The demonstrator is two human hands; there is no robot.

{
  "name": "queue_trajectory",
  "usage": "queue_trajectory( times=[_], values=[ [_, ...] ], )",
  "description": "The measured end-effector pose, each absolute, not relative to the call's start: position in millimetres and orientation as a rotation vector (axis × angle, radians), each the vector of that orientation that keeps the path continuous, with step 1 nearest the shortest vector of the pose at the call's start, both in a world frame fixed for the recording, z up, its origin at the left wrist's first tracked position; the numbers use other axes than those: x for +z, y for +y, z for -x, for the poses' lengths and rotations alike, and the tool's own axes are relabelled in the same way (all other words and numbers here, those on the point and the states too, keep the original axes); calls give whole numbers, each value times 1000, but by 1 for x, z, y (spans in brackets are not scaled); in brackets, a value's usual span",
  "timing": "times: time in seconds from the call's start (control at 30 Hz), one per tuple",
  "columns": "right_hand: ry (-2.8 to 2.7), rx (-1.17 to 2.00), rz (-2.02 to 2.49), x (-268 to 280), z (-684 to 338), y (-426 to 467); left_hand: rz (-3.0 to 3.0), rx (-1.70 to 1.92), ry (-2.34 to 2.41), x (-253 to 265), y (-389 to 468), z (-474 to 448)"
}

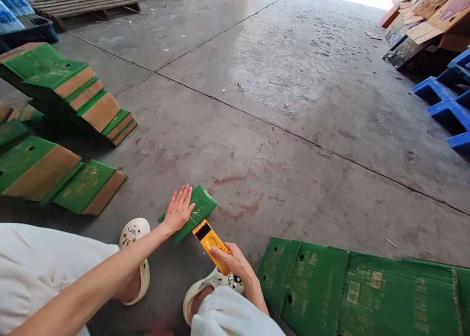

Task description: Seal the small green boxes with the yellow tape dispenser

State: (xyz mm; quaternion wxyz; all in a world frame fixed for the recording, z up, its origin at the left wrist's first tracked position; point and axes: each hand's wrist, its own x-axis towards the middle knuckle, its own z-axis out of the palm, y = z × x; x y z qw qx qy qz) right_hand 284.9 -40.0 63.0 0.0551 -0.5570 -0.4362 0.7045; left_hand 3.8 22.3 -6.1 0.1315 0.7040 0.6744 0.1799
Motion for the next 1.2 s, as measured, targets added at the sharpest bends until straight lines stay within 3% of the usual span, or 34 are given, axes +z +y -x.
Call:
queue_trajectory(
  times=[0.13,0.53,1.2],
  values=[
    [-1322,2133,1700,61,-284,-42,-2224,322,1971,-7,2,-29],
    [-1412,2070,1708,51,-286,-42,-2442,159,1664,15,-56,-11],
    [-1380,2090,1703,52,-279,-43,-2168,-120,1921,30,-28,-18]
  ],
)
